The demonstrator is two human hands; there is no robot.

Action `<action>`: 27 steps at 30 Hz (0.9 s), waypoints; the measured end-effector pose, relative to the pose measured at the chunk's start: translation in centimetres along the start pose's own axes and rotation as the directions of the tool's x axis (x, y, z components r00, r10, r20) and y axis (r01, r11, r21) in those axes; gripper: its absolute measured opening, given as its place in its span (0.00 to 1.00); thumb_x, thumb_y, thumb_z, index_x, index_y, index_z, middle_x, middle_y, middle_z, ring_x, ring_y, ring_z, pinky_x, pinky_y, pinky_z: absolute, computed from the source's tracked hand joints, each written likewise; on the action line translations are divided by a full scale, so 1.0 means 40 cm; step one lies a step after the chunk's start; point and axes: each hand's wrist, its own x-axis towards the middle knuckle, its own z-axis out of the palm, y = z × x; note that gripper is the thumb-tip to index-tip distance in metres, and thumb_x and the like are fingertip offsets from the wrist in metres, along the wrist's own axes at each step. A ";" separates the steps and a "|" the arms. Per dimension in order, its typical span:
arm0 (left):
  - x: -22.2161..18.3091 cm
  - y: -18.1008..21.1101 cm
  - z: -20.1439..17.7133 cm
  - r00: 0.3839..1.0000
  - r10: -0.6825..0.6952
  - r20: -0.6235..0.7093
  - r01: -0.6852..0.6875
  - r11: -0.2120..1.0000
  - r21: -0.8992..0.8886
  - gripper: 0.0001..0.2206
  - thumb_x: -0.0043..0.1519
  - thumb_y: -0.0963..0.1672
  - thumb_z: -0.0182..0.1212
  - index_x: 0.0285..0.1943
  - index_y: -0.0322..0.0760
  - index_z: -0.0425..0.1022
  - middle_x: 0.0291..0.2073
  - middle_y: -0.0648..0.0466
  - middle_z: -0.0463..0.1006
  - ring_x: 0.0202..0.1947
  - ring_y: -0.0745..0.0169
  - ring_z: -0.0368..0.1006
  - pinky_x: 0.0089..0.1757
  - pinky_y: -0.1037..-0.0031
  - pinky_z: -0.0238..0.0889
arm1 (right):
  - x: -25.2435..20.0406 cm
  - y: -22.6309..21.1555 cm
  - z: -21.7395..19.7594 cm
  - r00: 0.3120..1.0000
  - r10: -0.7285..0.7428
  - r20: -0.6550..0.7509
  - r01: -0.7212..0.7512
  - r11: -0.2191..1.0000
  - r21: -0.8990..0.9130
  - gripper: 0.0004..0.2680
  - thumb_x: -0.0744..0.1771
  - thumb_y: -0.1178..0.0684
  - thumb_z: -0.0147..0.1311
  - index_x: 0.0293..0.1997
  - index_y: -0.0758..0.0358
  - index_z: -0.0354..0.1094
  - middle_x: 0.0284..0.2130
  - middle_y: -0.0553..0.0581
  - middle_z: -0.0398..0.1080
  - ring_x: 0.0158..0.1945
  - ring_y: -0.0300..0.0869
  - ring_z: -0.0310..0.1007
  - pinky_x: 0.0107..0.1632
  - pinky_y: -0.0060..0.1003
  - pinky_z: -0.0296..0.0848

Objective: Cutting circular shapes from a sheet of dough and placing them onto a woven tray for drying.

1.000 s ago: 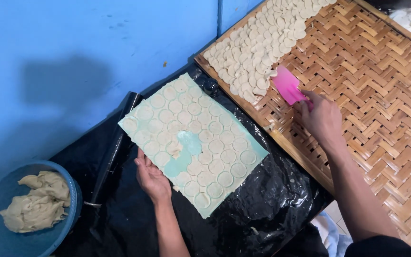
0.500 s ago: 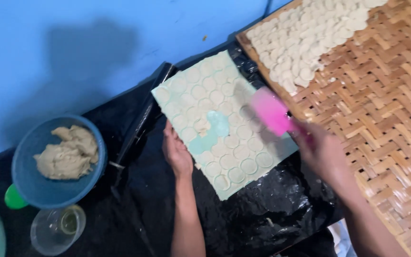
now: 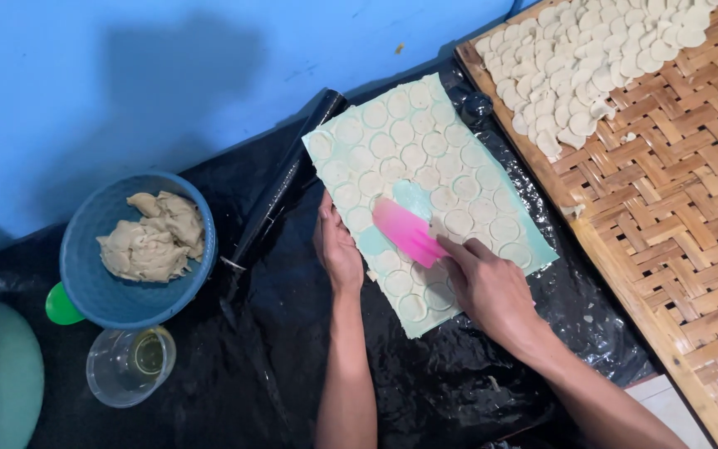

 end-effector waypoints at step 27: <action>-0.001 -0.006 0.000 1.000 0.007 0.002 -0.007 1.000 -0.006 0.31 0.74 0.51 0.40 0.78 0.20 0.49 0.72 0.34 0.62 0.71 0.47 0.61 0.66 0.62 0.54 | 0.057 0.021 0.005 0.999 -0.046 0.006 0.045 0.993 0.111 0.14 0.65 0.56 0.57 0.57 0.57 0.74 0.36 0.59 0.75 0.31 0.54 0.76 0.37 0.48 0.74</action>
